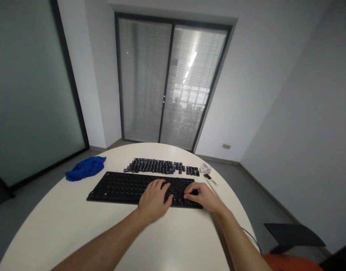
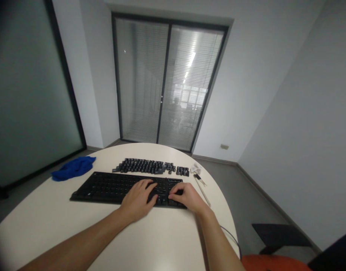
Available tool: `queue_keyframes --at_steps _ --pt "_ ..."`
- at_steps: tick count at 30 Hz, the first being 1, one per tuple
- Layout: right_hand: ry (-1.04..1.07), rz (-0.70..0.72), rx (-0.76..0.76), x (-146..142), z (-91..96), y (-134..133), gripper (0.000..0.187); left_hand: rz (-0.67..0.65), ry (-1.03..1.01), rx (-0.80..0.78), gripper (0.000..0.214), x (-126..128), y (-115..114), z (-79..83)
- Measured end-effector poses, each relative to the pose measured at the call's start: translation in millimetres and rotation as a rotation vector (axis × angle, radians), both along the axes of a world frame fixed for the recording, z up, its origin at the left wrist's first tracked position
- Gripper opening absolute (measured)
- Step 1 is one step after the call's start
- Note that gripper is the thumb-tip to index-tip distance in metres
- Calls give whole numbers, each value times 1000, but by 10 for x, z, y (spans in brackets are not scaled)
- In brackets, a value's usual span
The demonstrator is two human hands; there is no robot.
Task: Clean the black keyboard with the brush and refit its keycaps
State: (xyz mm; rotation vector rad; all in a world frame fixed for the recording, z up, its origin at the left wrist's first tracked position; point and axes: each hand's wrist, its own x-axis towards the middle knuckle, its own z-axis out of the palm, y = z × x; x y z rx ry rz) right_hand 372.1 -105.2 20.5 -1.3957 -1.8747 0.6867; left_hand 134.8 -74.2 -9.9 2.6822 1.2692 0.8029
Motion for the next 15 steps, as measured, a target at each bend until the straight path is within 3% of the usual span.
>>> queue_keyframes --at_steps 15 --pt "-84 -52 -26 6 5 -10 19 1 13 1 44 -1 -9 14"
